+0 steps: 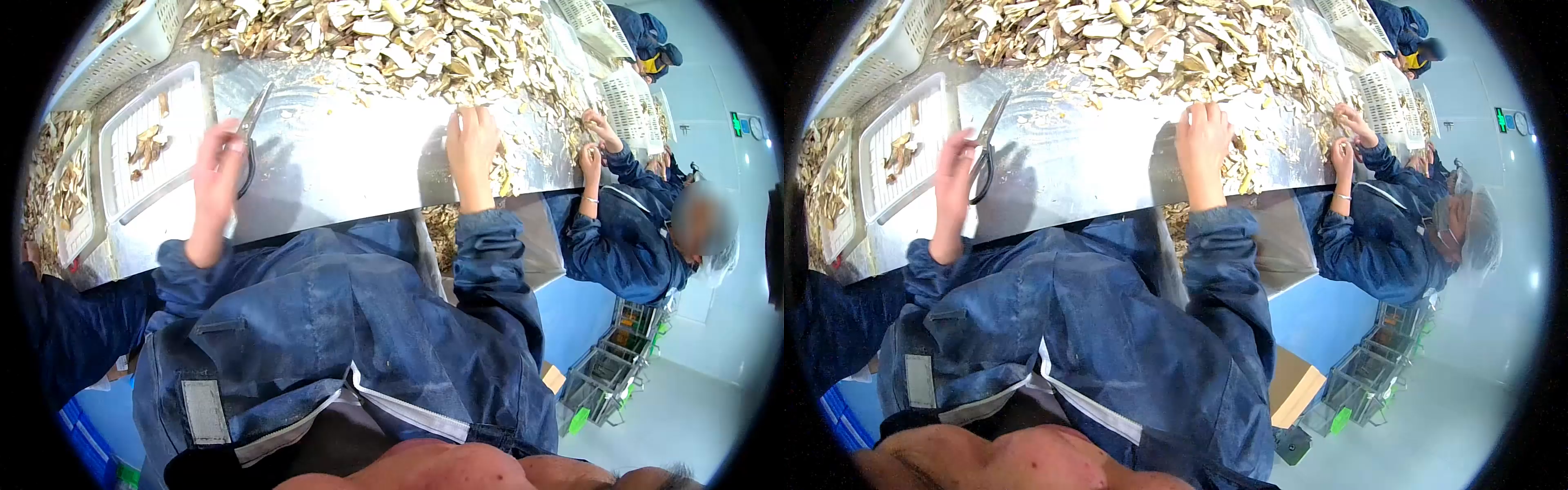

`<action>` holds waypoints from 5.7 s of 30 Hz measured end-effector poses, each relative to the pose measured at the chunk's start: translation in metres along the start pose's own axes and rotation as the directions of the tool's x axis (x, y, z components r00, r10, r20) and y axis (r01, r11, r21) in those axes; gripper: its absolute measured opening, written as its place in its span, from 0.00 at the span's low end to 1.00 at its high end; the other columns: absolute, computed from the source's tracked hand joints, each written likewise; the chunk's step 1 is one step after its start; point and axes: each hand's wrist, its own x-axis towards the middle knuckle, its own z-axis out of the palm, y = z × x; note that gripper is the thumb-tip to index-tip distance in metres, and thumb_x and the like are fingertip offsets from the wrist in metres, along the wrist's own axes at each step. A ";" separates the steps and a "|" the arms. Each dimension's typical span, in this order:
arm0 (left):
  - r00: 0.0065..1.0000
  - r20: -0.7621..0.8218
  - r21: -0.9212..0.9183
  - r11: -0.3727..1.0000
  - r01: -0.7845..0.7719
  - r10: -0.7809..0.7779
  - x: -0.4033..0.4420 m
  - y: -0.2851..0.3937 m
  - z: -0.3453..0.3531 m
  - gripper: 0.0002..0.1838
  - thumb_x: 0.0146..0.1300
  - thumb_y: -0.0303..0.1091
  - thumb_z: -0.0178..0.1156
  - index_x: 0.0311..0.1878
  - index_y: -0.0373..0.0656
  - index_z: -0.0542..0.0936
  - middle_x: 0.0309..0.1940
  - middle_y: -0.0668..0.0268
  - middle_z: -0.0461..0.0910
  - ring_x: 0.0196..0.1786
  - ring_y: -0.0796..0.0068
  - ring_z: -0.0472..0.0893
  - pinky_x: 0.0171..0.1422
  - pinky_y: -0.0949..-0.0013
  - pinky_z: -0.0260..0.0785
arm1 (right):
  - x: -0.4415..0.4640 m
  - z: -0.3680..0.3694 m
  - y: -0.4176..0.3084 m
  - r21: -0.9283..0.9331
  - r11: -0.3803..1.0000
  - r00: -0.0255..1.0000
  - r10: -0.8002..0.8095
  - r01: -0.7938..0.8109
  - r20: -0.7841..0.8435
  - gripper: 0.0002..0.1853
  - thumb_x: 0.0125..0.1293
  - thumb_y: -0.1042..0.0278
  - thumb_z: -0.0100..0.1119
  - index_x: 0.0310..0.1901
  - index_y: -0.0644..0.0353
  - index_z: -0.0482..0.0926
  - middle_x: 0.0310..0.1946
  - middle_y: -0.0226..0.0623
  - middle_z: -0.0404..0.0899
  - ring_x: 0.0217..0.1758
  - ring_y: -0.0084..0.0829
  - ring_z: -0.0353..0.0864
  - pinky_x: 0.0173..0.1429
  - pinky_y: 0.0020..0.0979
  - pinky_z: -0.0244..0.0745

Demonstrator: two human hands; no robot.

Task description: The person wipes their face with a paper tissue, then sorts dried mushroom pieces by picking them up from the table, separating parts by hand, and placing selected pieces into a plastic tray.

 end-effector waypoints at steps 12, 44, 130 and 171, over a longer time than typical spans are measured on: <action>0.931 0.348 -0.228 0.953 0.201 -0.113 -0.005 0.034 0.088 0.24 0.74 0.24 0.44 0.72 0.42 0.63 0.66 0.53 0.71 0.60 0.66 0.78 0.61 0.66 0.72 | 0.015 0.021 -0.056 0.288 0.907 0.928 0.216 -0.306 0.305 0.20 0.59 0.61 0.67 0.51 0.60 0.77 0.34 0.46 0.84 0.36 0.47 0.84 0.42 0.42 0.79; 0.734 0.613 -0.481 0.599 0.641 -0.293 0.015 0.026 0.127 0.13 0.73 0.37 0.60 0.53 0.39 0.80 0.38 0.70 0.81 0.39 0.82 0.78 0.43 0.75 0.70 | -0.022 -0.022 -0.100 0.622 -0.051 0.624 -0.033 -0.781 0.781 0.09 0.63 0.71 0.70 0.40 0.66 0.82 0.31 0.31 0.83 0.30 0.18 0.78 0.36 0.20 0.72; 0.578 0.754 -0.490 0.319 0.811 -0.311 0.036 0.026 0.158 0.10 0.74 0.38 0.57 0.50 0.43 0.78 0.39 0.68 0.80 0.39 0.78 0.80 0.39 0.75 0.74 | 0.010 -0.036 -0.044 0.662 0.125 0.669 0.019 -0.739 0.743 0.06 0.63 0.72 0.69 0.39 0.63 0.83 0.30 0.29 0.83 0.32 0.18 0.78 0.40 0.20 0.72; 0.640 0.722 -0.660 0.019 0.751 -0.263 0.039 0.006 0.156 0.17 0.79 0.43 0.46 0.55 0.38 0.75 0.49 0.56 0.81 0.49 0.64 0.83 0.48 0.66 0.81 | 0.032 -0.021 -0.052 0.631 0.461 0.770 0.224 -0.623 0.597 0.12 0.64 0.66 0.67 0.39 0.69 0.85 0.30 0.30 0.85 0.33 0.18 0.77 0.38 0.23 0.72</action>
